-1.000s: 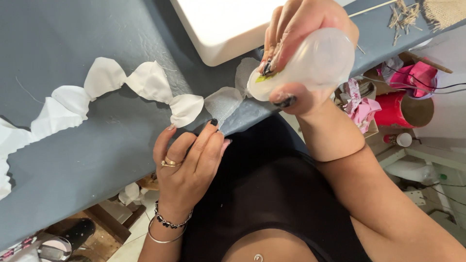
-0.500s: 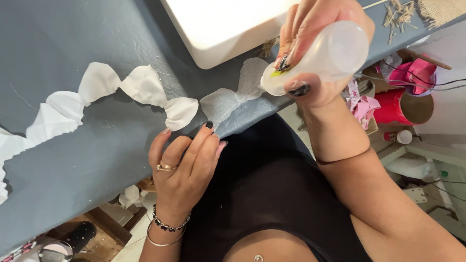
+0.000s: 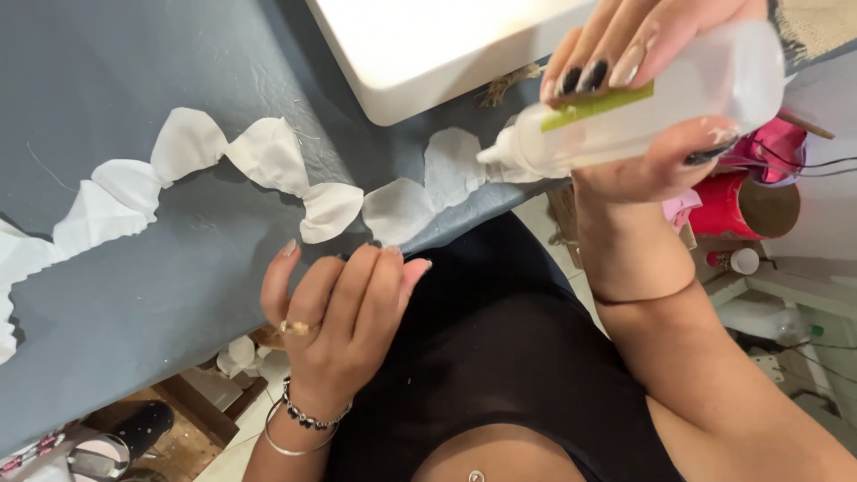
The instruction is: Assembling decorative fabric flowers by gluing petals onto a stem
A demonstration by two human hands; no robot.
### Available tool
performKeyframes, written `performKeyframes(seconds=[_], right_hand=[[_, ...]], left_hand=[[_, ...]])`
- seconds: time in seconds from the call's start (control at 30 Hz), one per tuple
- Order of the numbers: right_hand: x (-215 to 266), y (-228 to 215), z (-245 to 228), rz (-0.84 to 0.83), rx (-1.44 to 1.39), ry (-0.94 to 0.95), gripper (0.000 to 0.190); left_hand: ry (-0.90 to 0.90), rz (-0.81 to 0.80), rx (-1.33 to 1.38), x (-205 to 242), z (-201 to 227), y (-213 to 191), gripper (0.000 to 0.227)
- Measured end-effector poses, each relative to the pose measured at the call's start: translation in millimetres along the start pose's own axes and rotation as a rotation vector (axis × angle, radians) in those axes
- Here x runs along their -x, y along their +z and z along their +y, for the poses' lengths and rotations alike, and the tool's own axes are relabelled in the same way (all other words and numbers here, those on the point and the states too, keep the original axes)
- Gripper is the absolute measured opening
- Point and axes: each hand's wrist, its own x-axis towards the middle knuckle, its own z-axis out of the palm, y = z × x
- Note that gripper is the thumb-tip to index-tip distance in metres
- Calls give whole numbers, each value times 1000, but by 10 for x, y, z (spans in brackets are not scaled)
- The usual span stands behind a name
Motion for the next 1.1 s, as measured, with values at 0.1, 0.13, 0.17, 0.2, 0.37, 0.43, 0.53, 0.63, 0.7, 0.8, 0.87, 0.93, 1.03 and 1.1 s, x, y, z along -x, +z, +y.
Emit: performKeyframes(seconds=[0.1, 0.13, 0.17, 0.2, 0.37, 0.43, 0.53, 0.63, 0.7, 0.8, 0.87, 0.93, 1.03, 1.1], right_hand=[[-9, 10, -42, -66, -20, 46, 55], [9, 40, -21, -99, -15, 22, 52], [7, 72, 4, -134, -13, -11, 50], [36, 68, 42, -137, -20, -6, 50], [87, 49, 71, -148, -68, 22, 42], [57, 79, 24, -72, -63, 10, 46], [93, 11, 55, 22, -50, -1, 50], [123, -53, 96, 19, 5, 11, 49], [134, -79, 103, 4, 58, 25, 48], [124, -82, 109, 17, 22, 74, 53], [108, -18, 114, 71, 39, 12, 40], [116, -120, 123, 197, -2, 103, 41], [71, -149, 73, 404, -62, 241, 50], [24, -138, 18, 483, -82, 281, 57]], left_hand=[[8, 32, -26, -159, 94, -59, 24], [37, 36, -49, -196, 132, -41, 25], [71, 45, -75, -247, 162, -19, 26], [64, 42, -81, -279, 196, -15, 26], [-29, -188, -61, -449, 291, 125, 39], [-37, -225, -52, -453, 287, 177, 44], [-39, -283, -33, -454, 287, 251, 55], [-39, -291, -19, -469, 281, 297, 62], [-40, -284, -8, -472, 263, 300, 65], [16, -296, -90, -485, 221, 275, 75], [33, -324, -91, -496, 194, 249, 79], [26, -302, -88, -491, 159, 267, 76], [26, -285, -89, -485, 128, 285, 76], [34, -286, -95, -499, 124, 285, 78]])
